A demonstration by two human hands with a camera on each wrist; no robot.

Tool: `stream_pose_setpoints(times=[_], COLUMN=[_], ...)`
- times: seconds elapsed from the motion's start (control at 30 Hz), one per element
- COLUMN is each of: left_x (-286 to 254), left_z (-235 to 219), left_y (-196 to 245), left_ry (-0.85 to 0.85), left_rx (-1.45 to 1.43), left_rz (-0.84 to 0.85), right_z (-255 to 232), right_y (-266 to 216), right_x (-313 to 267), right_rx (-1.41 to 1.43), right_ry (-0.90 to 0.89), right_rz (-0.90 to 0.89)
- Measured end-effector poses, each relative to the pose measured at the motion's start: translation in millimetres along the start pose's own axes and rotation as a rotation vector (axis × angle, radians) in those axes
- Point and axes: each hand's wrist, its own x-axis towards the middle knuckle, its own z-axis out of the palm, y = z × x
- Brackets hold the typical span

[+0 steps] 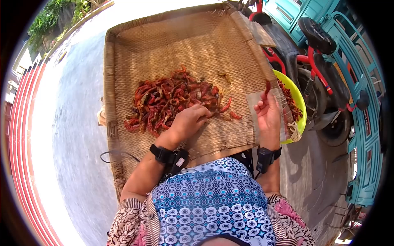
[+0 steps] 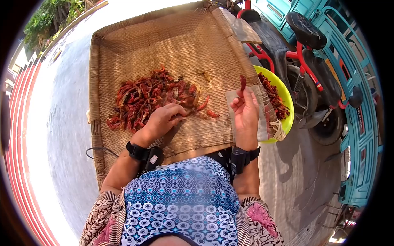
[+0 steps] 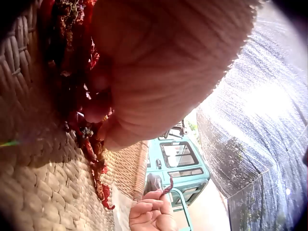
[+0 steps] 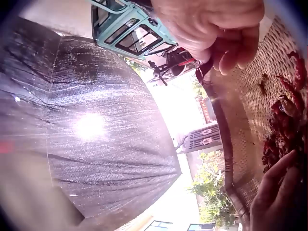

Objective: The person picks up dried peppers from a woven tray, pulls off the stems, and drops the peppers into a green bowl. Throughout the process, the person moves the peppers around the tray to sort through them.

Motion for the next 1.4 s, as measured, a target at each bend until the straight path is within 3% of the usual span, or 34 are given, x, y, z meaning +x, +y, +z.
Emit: stream_pose_setpoints(times=[0.07, 0.1, 0.2, 0.23, 0.3, 0.43, 0.53, 0.57, 0.7, 0.8, 0.83, 0.93, 0.97, 1.17, 1.27, 1.37, 1.4], left_x=[-4.1, -3.6, -2.3, -2.2, -1.7, 1.9, 3.1, 2.5, 1.4, 2.0, 2.5, 1.9, 1.3, -2.3, -1.4, -0.8, 0.3], left_z=[3.9, 4.2, 3.2, 3.6, 2.8, 0.5, -0.3, 5.5, 3.8, -1.7, -2.7, 1.0, 0.9, -16.1, -7.5, 1.3, 4.1], left_y=[-0.1, 3.9, 9.6, 9.7, 9.3, 11.6, 13.5, 6.4, 8.8, 11.6, 12.3, 9.8, 8.8, 13.9, 5.6, -5.9, -6.0], left_ry=[-0.044, -0.044, -0.064, -0.061, -0.053, 0.054, 0.075, 0.102, 0.093, 0.085, 0.073, 0.130, 0.143, 0.125, 0.227, 0.278, 0.299], left_rx=[0.077, 0.099, 0.168, 0.173, 0.187, -0.179, -0.422, -0.463, -0.709, -0.811, -0.802, -0.854, -0.873, -1.089, -1.078, -0.732, -0.622], left_rz=[0.049, 0.015, -0.047, -0.063, -0.091, -0.165, -0.258, -0.214, -0.299, -0.367, -0.407, -0.391, -0.407, -0.489, -0.375, -0.302, -0.267], right_z=[-17.8, -22.4, -20.7, -5.8, 21.3, 45.5, 47.7, 46.2, 44.7, 46.8, 46.3, 53.5, 52.7, 54.7, 66.9, 48.9, 40.7], right_y=[-10.7, -15.2, -4.9, -4.4, -2.8, 16.6, 22.9, 25.1, 26.5, 26.2, 28.4, 24.1, 24.2, 31.8, 21.5, 8.2, 1.8], right_x=[7.2, 7.0, 0.5, -5.0, -20.4, -31.2, -34.5, -33.2, -33.9, -36.6, -34.3, -39.7, -39.4, -41.1, -46.9, -33.6, -26.7], right_rx=[0.342, 0.366, 0.124, -0.095, -0.412, -0.807, -0.910, -0.921, -1.090, -1.144, -1.145, -1.080, -1.135, -1.115, -1.001, -0.769, -0.567], right_ry=[0.036, -0.027, -0.133, -0.104, -0.227, -0.411, -0.545, -0.559, -0.605, -0.631, -0.653, -0.584, -0.601, -0.570, -0.430, -0.299, -0.255], right_rz=[-0.008, 0.042, 0.047, 0.060, 0.108, 0.037, -0.064, -0.054, -0.250, -0.248, -0.349, -0.228, -0.283, -0.217, 0.001, -0.046, -0.018])
